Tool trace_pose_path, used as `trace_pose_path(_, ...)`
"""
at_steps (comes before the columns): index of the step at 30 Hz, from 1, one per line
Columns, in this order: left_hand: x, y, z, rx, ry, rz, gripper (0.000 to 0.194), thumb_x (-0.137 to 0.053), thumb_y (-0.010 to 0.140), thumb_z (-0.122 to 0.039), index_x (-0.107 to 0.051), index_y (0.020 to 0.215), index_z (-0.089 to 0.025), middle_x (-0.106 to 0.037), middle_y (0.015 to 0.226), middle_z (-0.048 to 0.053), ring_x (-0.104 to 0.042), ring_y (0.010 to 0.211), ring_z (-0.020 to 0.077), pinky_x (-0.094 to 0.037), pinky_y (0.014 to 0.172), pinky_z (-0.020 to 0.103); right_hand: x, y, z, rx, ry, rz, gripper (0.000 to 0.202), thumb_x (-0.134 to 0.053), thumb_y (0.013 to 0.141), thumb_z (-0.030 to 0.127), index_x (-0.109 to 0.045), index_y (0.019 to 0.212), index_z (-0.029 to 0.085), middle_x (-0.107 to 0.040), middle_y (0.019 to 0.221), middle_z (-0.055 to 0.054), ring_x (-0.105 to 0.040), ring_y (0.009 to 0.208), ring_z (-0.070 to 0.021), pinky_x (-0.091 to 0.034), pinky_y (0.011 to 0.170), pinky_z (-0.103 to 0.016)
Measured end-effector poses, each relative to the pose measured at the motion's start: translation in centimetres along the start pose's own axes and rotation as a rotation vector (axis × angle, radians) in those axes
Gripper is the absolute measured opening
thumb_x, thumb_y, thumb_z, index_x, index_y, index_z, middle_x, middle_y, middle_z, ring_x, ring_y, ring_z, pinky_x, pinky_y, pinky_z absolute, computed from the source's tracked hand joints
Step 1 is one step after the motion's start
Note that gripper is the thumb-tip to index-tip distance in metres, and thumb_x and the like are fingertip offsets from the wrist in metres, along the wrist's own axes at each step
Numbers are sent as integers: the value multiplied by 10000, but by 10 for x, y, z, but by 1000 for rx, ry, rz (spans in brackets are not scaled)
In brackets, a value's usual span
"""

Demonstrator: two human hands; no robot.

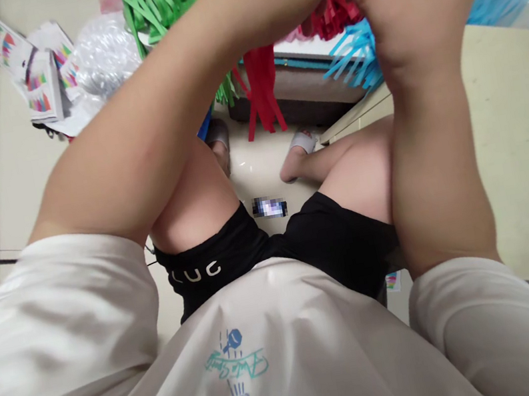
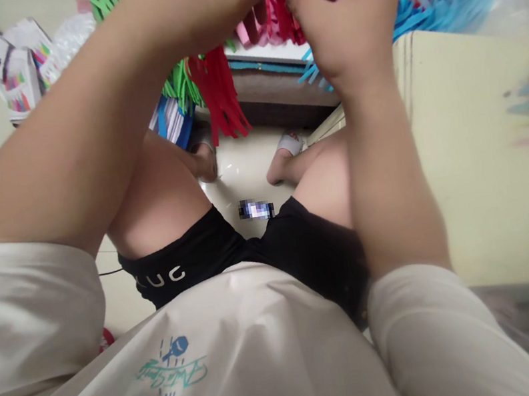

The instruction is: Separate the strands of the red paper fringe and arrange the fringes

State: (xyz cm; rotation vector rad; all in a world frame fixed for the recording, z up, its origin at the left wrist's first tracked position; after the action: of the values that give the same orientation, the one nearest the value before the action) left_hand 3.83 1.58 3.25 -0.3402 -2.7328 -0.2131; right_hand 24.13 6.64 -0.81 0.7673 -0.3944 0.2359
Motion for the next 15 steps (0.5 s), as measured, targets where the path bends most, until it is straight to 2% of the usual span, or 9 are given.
trace_pose_path(3, -1, -10, -9, 8, 222, 24, 265, -623, 1228, -177, -666, 985, -79, -649, 892, -17, -647, 814, 40, -578, 995, 190, -4, 0, 3, 21, -5, -5, 482, -826, 1087, 607, -631, 1290, 216, -798, 1224, -74, -645, 886, -65, -646, 840, -331)
trace_pose_path(5, -1, -11, -11, -4, 222, 12, 283, -622, 1204, -127, -663, 924, -106, -639, 844, -23, -600, 771, 29, -469, 865, 169, -5, 0, 0, 46, 18, -8, 498, -834, 1080, 626, -641, 1290, 218, -794, 1225, -73, -661, 909, -72, -651, 847, -329)
trace_pose_path(7, 0, -10, -11, -10, 212, -16, 352, -637, 1177, -79, -643, 829, -132, -614, 760, -27, -561, 750, 33, -383, 790, 211, -3, 0, -5, 67, 45, -34, 539, -848, 1063, 676, -641, 1283, 229, -771, 1204, -76, -655, 923, -83, -665, 873, -337)
trace_pose_path(12, -3, -6, -17, -76, 207, -27, 401, -686, 1118, -18, -643, 748, -167, -601, 689, -14, -502, 799, 75, -334, 799, 305, 5, 0, -17, 26, -14, -113, 607, -848, 1045, 804, -633, 1305, 300, -714, 1232, -57, -661, 1027, -89, -672, 952, -337)
trace_pose_path(15, -5, 3, -10, -41, 272, -5, 390, -693, 1134, -64, -598, 782, -203, -625, 754, -1, -515, 835, 87, -401, 885, 322, 5, 0, -17, 13, -25, -118, 597, -843, 1043, 825, -622, 1307, 337, -725, 1266, -42, -678, 1080, -91, -673, 982, -346)
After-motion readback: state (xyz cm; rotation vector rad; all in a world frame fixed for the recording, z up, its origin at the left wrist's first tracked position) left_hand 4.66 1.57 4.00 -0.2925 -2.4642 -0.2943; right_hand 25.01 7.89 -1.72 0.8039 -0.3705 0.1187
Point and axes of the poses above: each hand's wrist, its own y-axis towards the middle knuckle, its own x-axis out of the back of the hand, z = x × y, the point moved 6 cm from there along y, towards the middle knuckle
